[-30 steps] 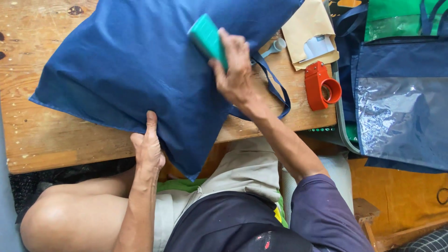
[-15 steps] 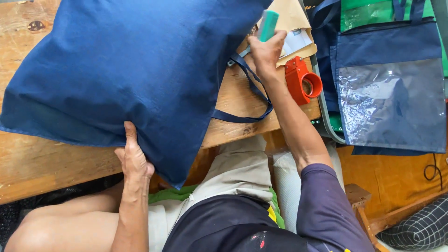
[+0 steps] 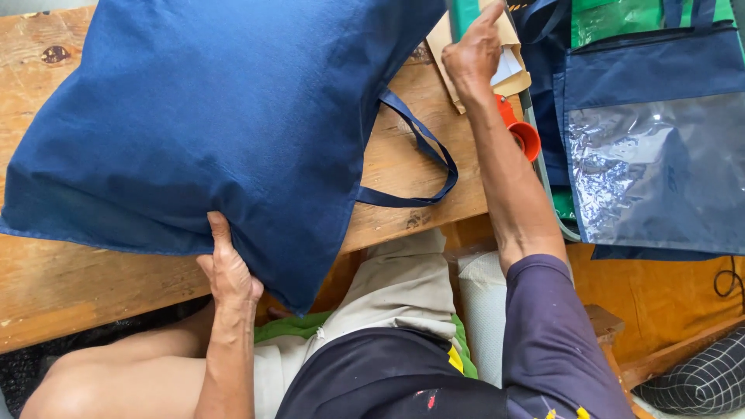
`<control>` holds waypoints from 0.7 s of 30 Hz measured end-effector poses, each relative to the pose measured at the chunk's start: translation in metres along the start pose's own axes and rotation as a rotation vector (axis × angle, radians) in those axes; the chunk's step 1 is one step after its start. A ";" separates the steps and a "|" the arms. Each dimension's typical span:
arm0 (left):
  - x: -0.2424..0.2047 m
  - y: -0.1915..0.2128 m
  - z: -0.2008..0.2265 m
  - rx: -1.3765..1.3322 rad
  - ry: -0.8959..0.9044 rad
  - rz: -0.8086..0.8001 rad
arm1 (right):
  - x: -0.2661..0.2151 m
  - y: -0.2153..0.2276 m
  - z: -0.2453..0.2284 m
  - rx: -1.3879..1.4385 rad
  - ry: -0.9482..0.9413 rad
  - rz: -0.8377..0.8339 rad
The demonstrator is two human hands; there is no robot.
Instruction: The person cleans a blue tote bag using a small brush and a green sponge. They scrub the bag's surface and edges thoroughly while sitting at a wooden table.
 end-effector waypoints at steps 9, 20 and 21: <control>-0.001 -0.017 -0.004 0.065 0.009 -0.003 | 0.007 0.007 0.028 -0.029 0.100 0.352; -0.004 0.024 0.011 0.180 -0.435 -0.019 | -0.119 0.058 -0.119 0.860 0.344 0.103; -0.005 0.022 0.016 0.096 -0.529 -0.098 | -0.126 0.062 -0.133 0.669 0.420 0.157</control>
Point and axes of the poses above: each hand's wrist, its own x-axis towards the middle knuckle, its own y-axis out of the back of the hand, z = x × y, the point moved 10 cm from there along x, towards the middle knuckle, and after that the axes turned 11 degrees about -x, right-handed, at the moved point
